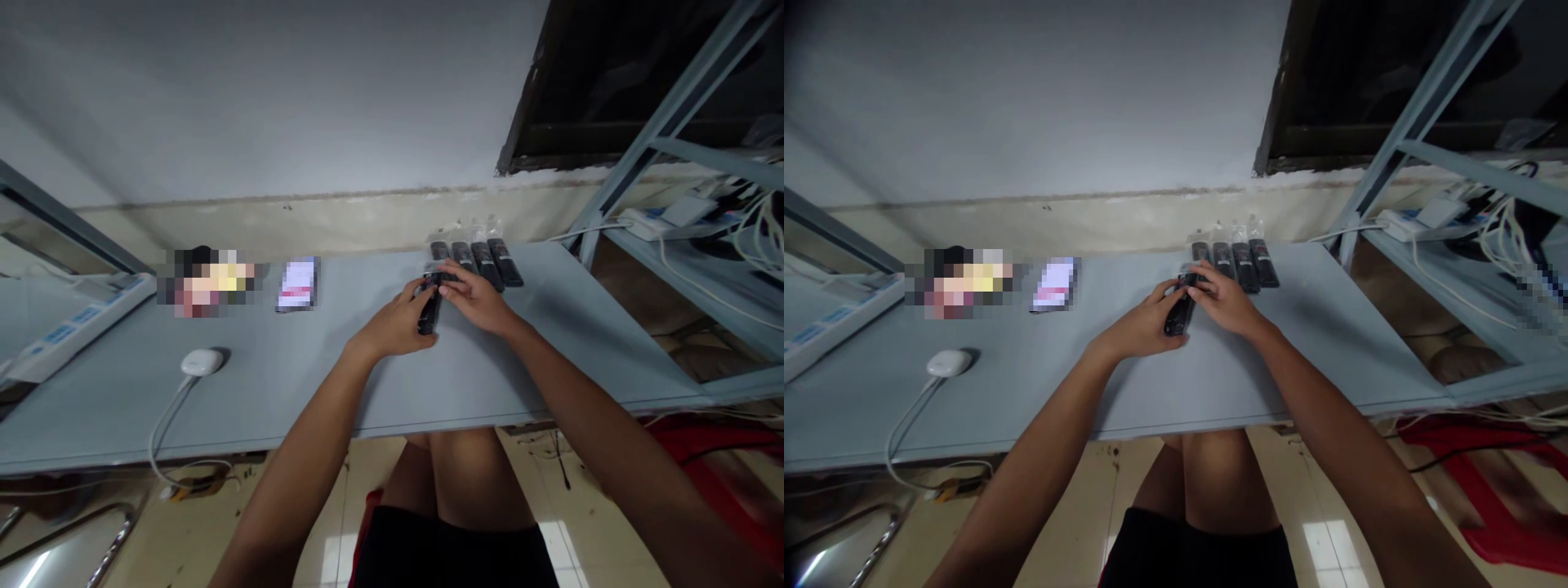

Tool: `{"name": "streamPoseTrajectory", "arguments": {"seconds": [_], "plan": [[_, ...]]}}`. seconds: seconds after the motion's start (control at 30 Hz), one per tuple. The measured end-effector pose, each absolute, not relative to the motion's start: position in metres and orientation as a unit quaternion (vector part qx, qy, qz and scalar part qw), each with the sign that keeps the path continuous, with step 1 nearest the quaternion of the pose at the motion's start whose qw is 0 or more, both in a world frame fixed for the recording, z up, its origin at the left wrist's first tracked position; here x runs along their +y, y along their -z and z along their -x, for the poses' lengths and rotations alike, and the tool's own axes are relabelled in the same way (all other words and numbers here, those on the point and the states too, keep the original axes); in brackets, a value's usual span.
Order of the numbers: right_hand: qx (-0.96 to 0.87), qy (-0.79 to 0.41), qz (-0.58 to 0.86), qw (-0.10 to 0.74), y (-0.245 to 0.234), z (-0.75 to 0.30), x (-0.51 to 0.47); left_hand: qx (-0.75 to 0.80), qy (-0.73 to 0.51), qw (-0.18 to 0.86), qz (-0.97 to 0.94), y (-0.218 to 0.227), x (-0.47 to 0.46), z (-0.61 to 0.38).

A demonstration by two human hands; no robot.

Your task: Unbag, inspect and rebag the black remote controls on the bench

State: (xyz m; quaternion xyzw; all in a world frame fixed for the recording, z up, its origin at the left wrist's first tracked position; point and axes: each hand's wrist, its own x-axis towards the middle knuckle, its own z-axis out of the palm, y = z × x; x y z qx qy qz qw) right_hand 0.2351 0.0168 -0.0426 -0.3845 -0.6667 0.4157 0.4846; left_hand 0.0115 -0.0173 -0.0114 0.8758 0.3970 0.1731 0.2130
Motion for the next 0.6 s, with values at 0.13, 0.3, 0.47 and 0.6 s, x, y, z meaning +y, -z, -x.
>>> {"name": "streamPoseTrajectory", "arguments": {"seconds": [0.13, 0.3, 0.47, 0.6], "plan": [[-0.695, -0.328, 0.446, 0.458, 0.035, -0.246, 0.018, 0.416, -0.161, 0.201, -0.872, 0.011, -0.017, -0.011], [-0.667, -0.177, 0.517, 0.507, 0.028, -0.278, 0.033, 0.444, -0.155, 0.18, -0.864, 0.008, -0.017, -0.009], [-0.619, -0.044, 0.648, 0.442, 0.044, -0.317, 0.055, 0.524, -0.181, 0.148, -0.819, 0.01, -0.013, -0.014], [-0.575, -0.009, 0.751, 0.325, 0.056, -0.326, 0.061, 0.575, -0.243, 0.133, -0.77, 0.022, -0.004, -0.018]]}}
